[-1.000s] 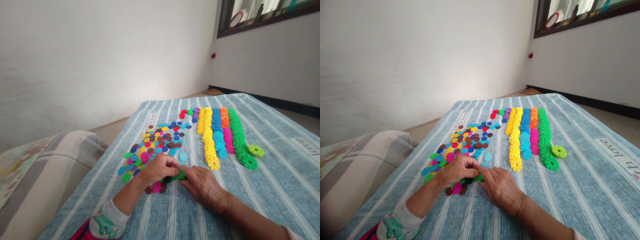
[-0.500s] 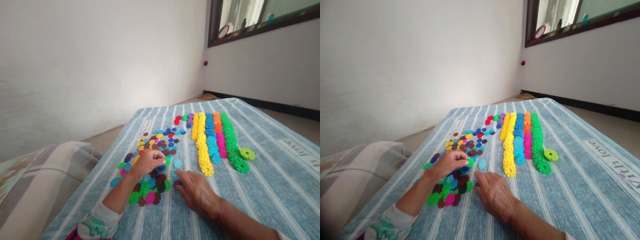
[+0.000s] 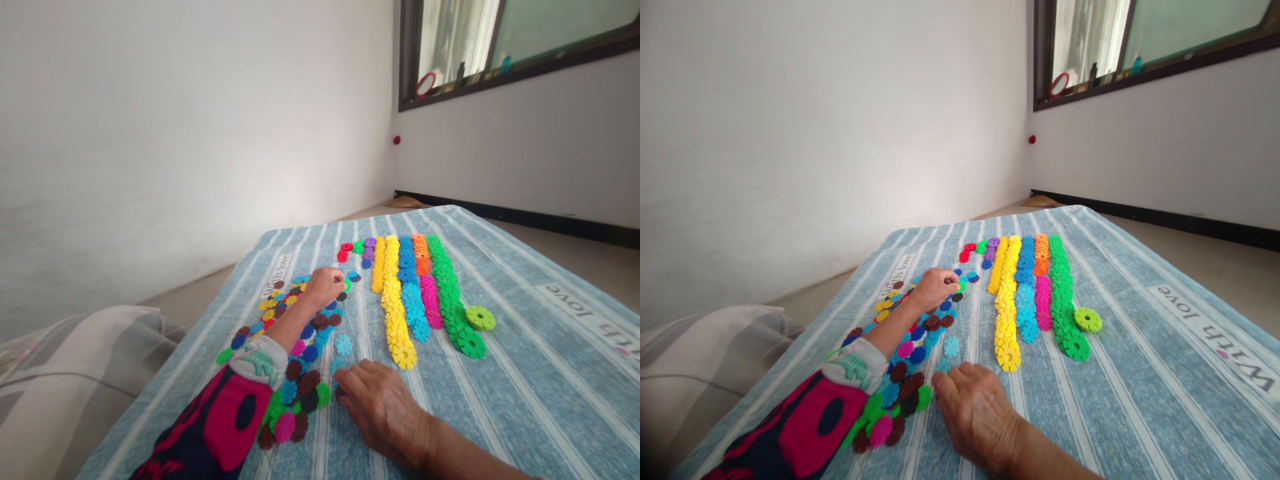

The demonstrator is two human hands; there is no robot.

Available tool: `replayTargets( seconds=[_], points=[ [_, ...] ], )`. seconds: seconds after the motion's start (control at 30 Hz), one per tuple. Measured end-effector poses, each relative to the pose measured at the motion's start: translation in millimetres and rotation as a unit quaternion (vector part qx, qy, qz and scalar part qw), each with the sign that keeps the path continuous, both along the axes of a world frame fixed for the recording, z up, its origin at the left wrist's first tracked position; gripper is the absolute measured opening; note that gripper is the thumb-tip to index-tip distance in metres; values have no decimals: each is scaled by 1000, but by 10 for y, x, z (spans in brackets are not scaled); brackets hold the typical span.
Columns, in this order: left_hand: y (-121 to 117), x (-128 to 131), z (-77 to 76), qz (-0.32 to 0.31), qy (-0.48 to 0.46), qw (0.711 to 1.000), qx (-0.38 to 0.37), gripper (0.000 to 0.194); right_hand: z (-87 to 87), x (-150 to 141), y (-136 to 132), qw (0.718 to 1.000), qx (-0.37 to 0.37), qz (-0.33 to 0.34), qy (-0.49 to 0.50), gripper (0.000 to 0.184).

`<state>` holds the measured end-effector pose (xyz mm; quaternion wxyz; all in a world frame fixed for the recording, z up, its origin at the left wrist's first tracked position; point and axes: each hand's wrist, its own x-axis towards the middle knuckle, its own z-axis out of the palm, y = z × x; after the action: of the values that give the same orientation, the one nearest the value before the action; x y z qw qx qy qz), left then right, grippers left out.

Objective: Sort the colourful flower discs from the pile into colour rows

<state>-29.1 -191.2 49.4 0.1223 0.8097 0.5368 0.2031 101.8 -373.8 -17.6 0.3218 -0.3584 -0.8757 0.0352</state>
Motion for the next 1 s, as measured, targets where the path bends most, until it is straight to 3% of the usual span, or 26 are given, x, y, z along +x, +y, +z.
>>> replayTargets(
  seconds=[0.27, 0.43, 0.67, 0.83, 1.0],
  points=[
    [648, 379, 15, 60, 52, 996, 34, 14, -80, -81, 45, 999, 27, -16, 11, 17],
    [933, 531, -47, 91, 80, 992, 40, 15, -188, -144, 123, 997, 56, -25, 50, 21],
    [1239, 658, -139, 86, 104, 990, 37, 20, -274, -216, 211, 988, 116, -47, 93, 7],
    [1383, 673, -174, 78, 108, 991, 30, 21, -290, -255, 236, 979, 153, -71, 115, 18],
    [1446, 663, -210, 70, 104, 992, 26, 21, -313, -271, 237, 982, 127, -74, 116, 15]
  ],
)
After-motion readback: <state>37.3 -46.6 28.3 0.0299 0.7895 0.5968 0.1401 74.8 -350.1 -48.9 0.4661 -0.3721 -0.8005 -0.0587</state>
